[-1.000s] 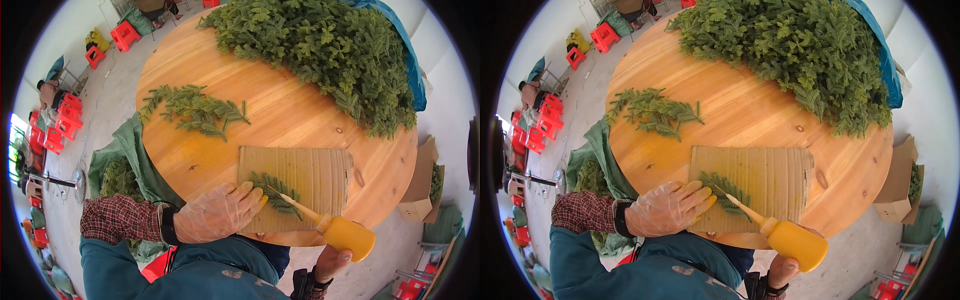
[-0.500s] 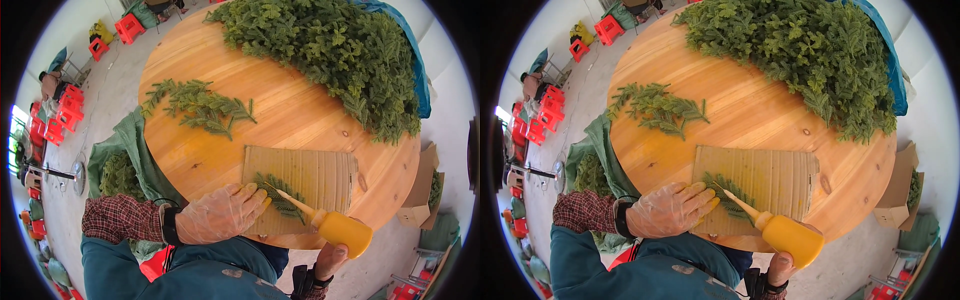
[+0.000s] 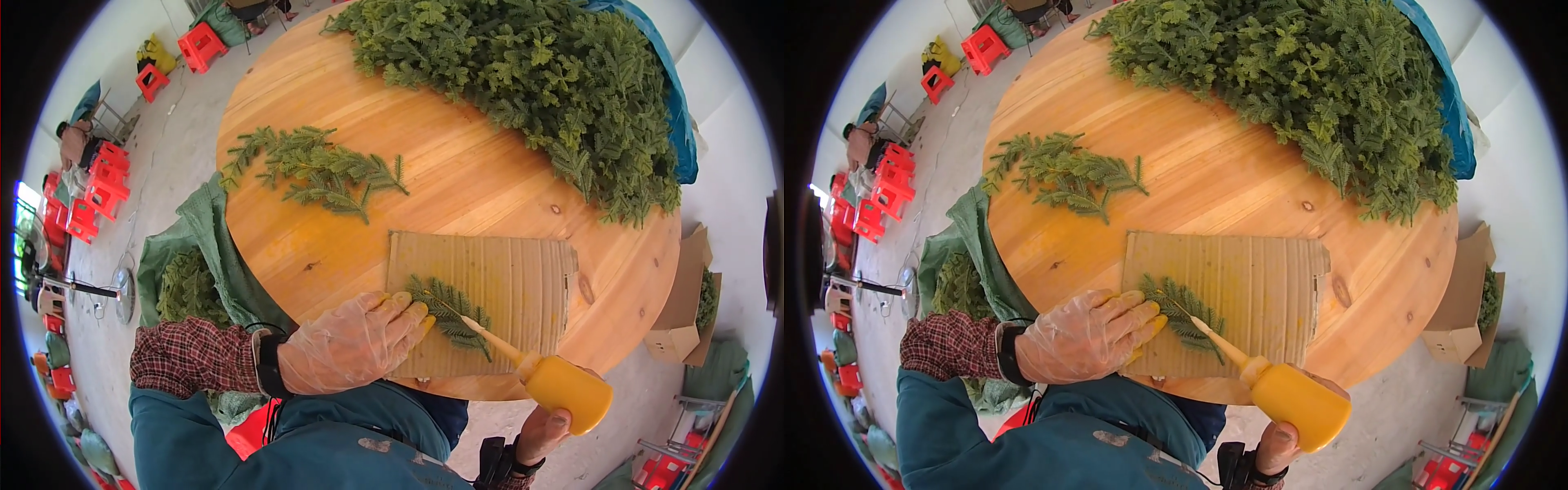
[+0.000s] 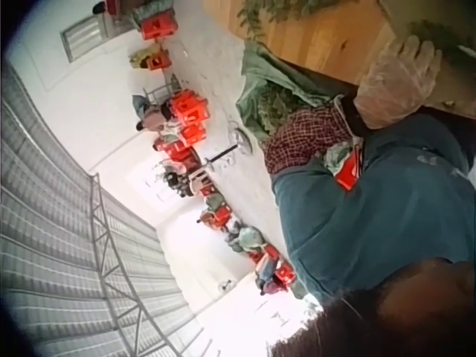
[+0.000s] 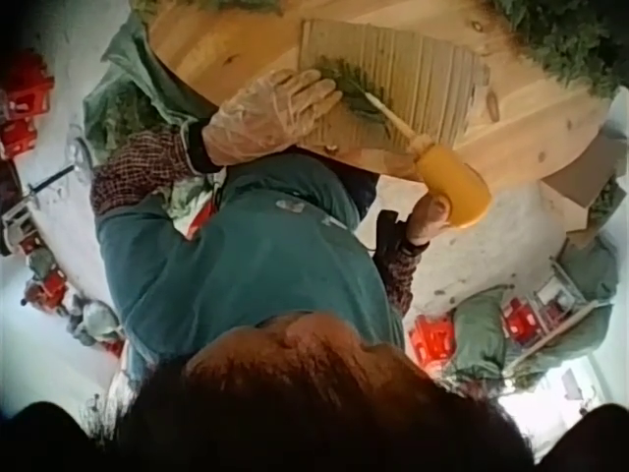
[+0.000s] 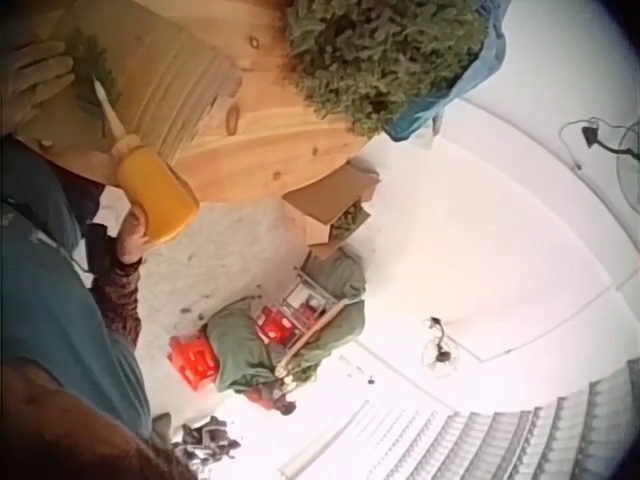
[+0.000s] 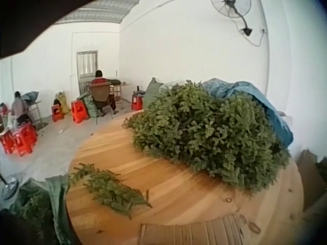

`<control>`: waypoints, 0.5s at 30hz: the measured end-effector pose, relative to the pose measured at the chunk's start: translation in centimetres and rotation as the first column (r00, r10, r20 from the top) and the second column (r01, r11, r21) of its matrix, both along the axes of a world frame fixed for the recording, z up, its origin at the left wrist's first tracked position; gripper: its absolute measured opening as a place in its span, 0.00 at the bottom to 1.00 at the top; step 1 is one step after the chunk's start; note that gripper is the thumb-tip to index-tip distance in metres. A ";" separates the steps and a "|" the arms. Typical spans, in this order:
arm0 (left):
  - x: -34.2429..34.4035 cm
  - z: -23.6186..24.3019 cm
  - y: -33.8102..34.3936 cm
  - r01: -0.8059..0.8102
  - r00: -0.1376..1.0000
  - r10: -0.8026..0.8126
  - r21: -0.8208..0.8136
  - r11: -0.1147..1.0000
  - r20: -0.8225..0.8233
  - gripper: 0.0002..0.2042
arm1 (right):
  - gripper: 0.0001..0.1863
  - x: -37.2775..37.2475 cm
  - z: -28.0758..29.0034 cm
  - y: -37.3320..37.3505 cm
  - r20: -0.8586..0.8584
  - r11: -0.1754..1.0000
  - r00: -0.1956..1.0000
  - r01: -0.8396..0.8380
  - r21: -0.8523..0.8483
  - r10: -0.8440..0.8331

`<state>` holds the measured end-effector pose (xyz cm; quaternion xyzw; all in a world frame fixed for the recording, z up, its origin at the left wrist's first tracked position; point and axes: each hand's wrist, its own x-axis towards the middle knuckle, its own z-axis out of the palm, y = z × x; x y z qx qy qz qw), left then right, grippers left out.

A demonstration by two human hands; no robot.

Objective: The person picks up a branch, places it on a piece of cardboard, and applies glue from a squeeze bottle before setting it aside. They repeat this process with several more branches taken from a pile on the table.

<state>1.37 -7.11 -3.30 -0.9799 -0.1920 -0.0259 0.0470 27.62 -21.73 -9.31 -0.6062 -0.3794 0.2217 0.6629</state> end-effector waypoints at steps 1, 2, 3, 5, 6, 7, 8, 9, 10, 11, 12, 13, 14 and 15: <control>0.0 0.0 0.0 0.003 1.000 -0.003 0.000 1.000 -0.002 0.21 | 0.40 0.1 0.0 -0.1 0.035 1.000 0.999 0.006 0.008 -0.006; 0.0 0.0 0.1 0.008 1.000 -0.008 -0.001 1.000 -0.001 0.21 | 0.40 0.2 0.1 -0.3 0.069 1.000 0.998 0.011 0.017 -0.013; 0.0 0.0 0.1 0.005 1.000 -0.005 -0.004 1.000 0.000 0.21 | 0.40 0.2 0.2 -0.4 0.071 1.000 0.997 0.016 0.015 -0.017; 0.0 -0.1 0.1 0.000 1.000 0.000 -0.009 1.000 0.002 0.21 | 0.40 0.1 0.6 -0.5 0.067 0.999 0.997 0.029 0.020 -0.030; 0.0 -0.2 0.1 0.004 1.000 -0.004 -0.010 1.000 0.004 0.21 | 0.40 0.1 0.7 -0.6 0.066 0.999 0.997 0.036 0.023 -0.037; 0.0 -0.2 0.1 -0.001 1.000 0.001 -0.010 1.000 0.008 0.21 | 0.40 0.2 0.6 -0.8 0.068 0.999 0.997 0.040 0.022 -0.041; -0.1 -0.3 0.1 -0.006 1.000 0.007 -0.011 1.000 0.011 0.21 | 0.40 0.4 0.5 -1.0 0.065 0.998 0.996 0.054 0.029 -0.055; -0.1 -0.3 0.1 -0.013 1.000 0.013 -0.011 1.000 0.015 0.22 | 0.41 0.6 0.3 -1.2 0.062 0.997 0.996 0.067 0.035 -0.069; 0.0 -0.2 0.1 -0.010 1.000 0.010 -0.010 1.000 0.016 0.22 | 0.41 0.8 0.3 -1.3 0.058 0.996 0.995 0.080 0.042 -0.082; 0.0 -0.2 0.1 -0.006 1.000 0.006 -0.008 1.000 0.006 0.22 | 0.41 1.0 0.3 -1.2 0.058 0.996 0.995 0.082 0.042 -0.084; 0.0 -0.1 0.2 -0.002 1.000 0.002 -0.005 1.000 -0.005 0.22 | 0.41 1.2 0.5 -1.1 0.064 0.997 0.997 0.034 0.066 -0.039; 0.0 0.0 0.1 0.001 1.000 -0.001 -0.002 1.000 -0.016 0.22 | 0.41 1.3 0.7 -0.9 0.072 0.996 0.997 -0.013 0.090 0.007; 0.0 0.0 0.1 0.001 1.000 -0.001 -0.001 1.000 -0.016 0.22 | 0.41 1.4 0.8 -0.6 0.081 0.992 0.995 -0.062 0.114 0.053; 0.0 0.0 0.1 0.001 1.000 -0.001 -0.002 1.000 -0.014 0.22 | 0.41 1.2 0.8 -0.4 0.080 0.991 0.995 -0.062 0.115 0.053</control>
